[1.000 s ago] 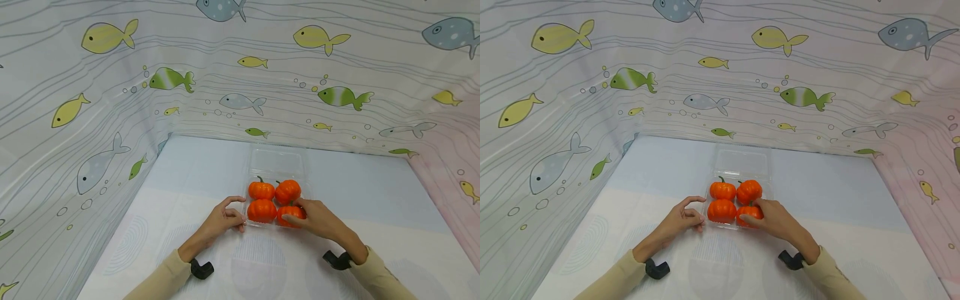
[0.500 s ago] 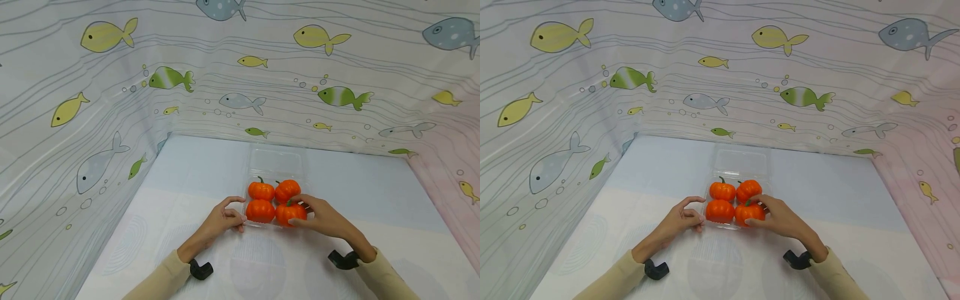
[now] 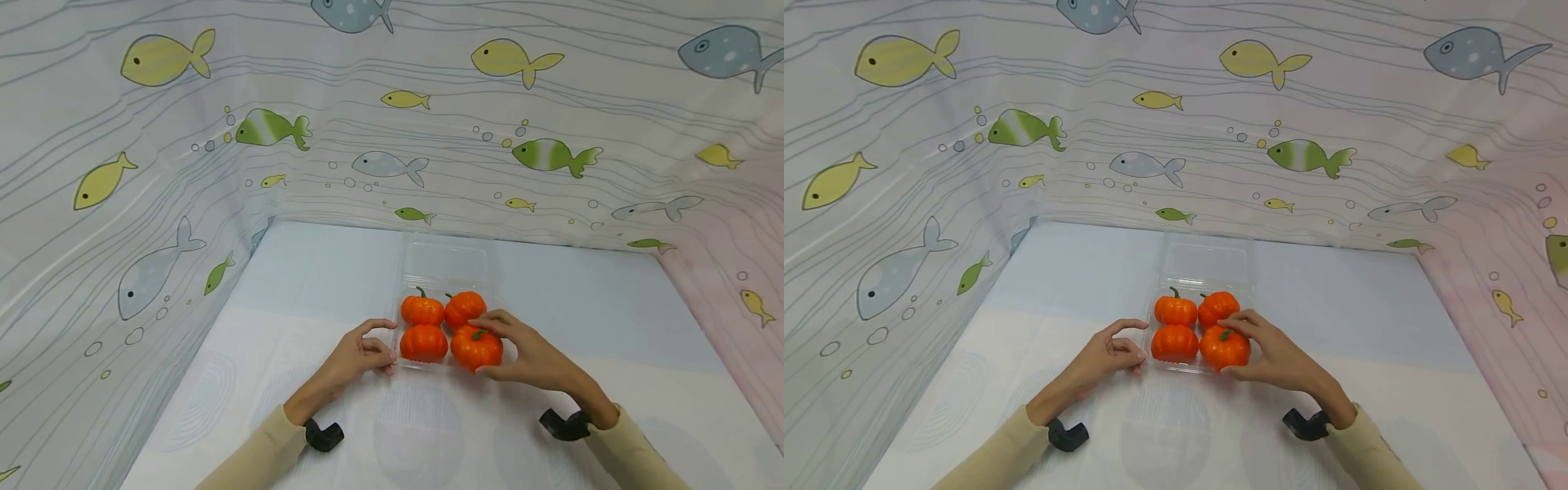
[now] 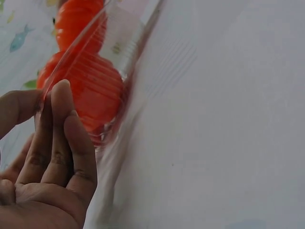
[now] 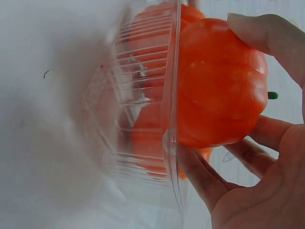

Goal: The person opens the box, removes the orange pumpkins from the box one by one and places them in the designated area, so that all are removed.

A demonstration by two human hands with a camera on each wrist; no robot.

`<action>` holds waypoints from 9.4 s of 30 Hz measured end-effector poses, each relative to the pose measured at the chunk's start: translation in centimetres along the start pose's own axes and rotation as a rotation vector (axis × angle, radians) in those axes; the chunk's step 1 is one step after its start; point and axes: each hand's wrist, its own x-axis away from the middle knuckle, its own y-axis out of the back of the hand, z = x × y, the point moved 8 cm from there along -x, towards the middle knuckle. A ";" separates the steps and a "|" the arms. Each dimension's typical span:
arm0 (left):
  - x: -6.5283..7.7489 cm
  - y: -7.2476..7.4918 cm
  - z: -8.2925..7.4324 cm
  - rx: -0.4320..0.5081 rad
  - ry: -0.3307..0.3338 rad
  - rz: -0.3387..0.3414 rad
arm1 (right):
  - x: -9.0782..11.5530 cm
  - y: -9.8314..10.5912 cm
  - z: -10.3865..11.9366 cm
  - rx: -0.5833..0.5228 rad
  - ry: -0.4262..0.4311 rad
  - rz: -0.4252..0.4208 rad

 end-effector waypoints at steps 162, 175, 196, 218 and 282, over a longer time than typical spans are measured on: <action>-0.6 0.2 -0.4 -0.036 0.062 0.022 | -0.6 11.5 -9.0 0.130 -0.298 -0.498; -0.7 0.2 -0.1 -0.038 0.051 0.027 | -1.7 8.3 -5.4 0.108 -0.169 -0.482; -0.5 0.3 -0.2 -0.045 0.057 0.026 | -3.4 2.7 -0.2 0.062 0.020 -0.362; -0.6 0.3 -0.2 -0.044 0.041 0.035 | -5.1 -3.4 2.3 -0.020 0.009 -0.192; -0.4 0.8 -0.1 -0.025 0.049 0.022 | -3.6 -1.5 1.8 -0.214 -0.086 -0.092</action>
